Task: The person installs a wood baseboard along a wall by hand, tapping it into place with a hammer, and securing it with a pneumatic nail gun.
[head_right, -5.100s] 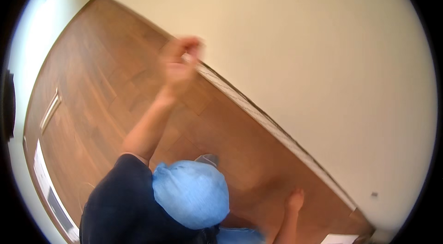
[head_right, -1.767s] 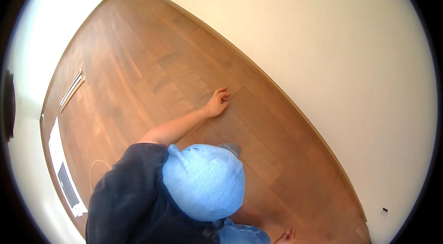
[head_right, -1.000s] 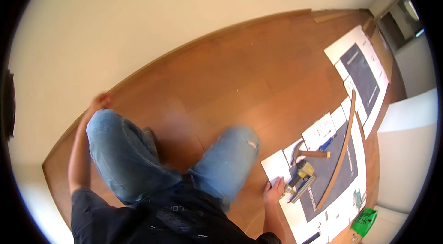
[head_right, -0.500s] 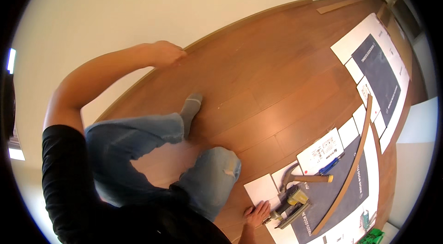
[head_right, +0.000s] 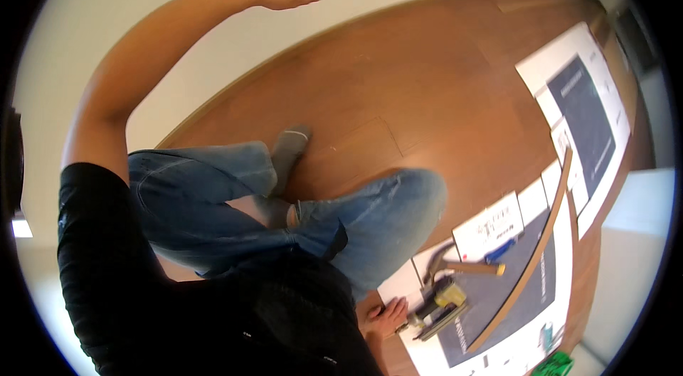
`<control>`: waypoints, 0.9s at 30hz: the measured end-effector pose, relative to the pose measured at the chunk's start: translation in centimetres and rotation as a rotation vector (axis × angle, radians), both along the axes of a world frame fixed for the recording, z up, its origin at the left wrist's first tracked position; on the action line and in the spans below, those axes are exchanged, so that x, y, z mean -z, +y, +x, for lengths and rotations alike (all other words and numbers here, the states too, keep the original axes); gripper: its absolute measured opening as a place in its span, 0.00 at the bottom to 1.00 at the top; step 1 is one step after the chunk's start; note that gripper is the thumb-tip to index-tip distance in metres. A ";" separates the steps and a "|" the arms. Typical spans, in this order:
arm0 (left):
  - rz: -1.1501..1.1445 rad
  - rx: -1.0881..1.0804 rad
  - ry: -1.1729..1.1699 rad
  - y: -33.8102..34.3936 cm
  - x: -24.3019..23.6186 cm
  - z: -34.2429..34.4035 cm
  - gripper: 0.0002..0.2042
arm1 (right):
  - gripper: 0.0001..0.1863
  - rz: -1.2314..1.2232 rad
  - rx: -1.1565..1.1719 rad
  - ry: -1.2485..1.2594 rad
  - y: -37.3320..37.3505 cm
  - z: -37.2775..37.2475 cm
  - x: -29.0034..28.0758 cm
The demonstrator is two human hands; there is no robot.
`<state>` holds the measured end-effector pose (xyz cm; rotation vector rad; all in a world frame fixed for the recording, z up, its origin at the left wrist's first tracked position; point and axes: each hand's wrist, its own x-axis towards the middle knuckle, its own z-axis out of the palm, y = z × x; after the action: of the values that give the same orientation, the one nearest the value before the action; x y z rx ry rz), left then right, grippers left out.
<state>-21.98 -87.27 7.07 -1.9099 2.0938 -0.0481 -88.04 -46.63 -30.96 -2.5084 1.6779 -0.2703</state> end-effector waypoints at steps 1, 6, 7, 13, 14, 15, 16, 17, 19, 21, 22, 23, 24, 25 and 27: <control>-0.119 0.000 0.144 1.7 -0.1 0.7 0.14 | 0.30 -0.019 0.009 -0.030 0.0 0.3 -0.3; -0.301 -0.125 0.526 16.3 8.3 6.4 0.12 | 0.31 -0.049 -0.014 0.059 1.4 0.5 0.4; -0.181 -0.199 0.588 20.1 10.6 8.0 0.12 | 0.30 -0.010 0.000 -0.003 1.6 -0.1 0.1; 0.194 -0.609 0.820 38.7 15.3 10.4 0.13 | 0.16 0.027 0.057 -0.276 -9.1 -2.1 -2.6; 0.104 -0.671 0.898 41.3 15.9 10.6 0.13 | 0.15 -0.012 0.277 -0.240 -13.5 1.0 -5.1; -0.007 -0.684 1.003 41.8 17.5 11.0 0.13 | 0.19 -0.209 0.296 -0.280 -19.8 0.4 -6.4; -0.086 -0.829 1.015 44.6 18.2 11.5 0.13 | 0.22 -0.093 0.344 -0.532 -23.4 7.7 -8.6; -0.187 -0.932 1.064 45.6 19.0 12.0 0.13 | 0.23 -0.158 0.331 -0.716 -28.3 12.3 -9.9; -0.318 -1.032 1.048 46.1 20.9 14.1 0.12 | 0.24 -0.106 0.259 -0.910 -37.5 21.1 -9.8; -0.358 -1.058 0.918 46.0 22.7 15.6 0.11 | 0.26 0.054 -0.031 -0.863 -43.5 31.6 -8.0; -0.324 -1.059 0.879 46.3 23.9 16.4 0.11 | 0.28 0.135 -0.176 -0.848 -45.3 37.4 -6.9; -0.301 -1.037 0.865 45.7 25.5 16.9 0.11 | 0.30 -0.026 -0.221 -0.655 -48.6 41.5 -6.2; -0.241 -1.075 0.772 47.5 26.7 17.9 0.11 | 0.31 0.171 -0.047 -0.692 -45.6 50.8 -4.4; -0.166 -1.098 0.738 48.8 27.5 18.3 0.11 | 0.33 0.348 0.040 -0.715 -43.9 57.6 -4.0; -0.061 -1.034 0.760 47.1 29.4 17.5 0.11 | 0.34 0.258 0.022 -0.852 -49.7 61.7 -1.9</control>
<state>-4.45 -40.17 -22.35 -3.1115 1.1025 0.9567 -26.37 -96.30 -29.11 -1.7782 1.2660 -0.9007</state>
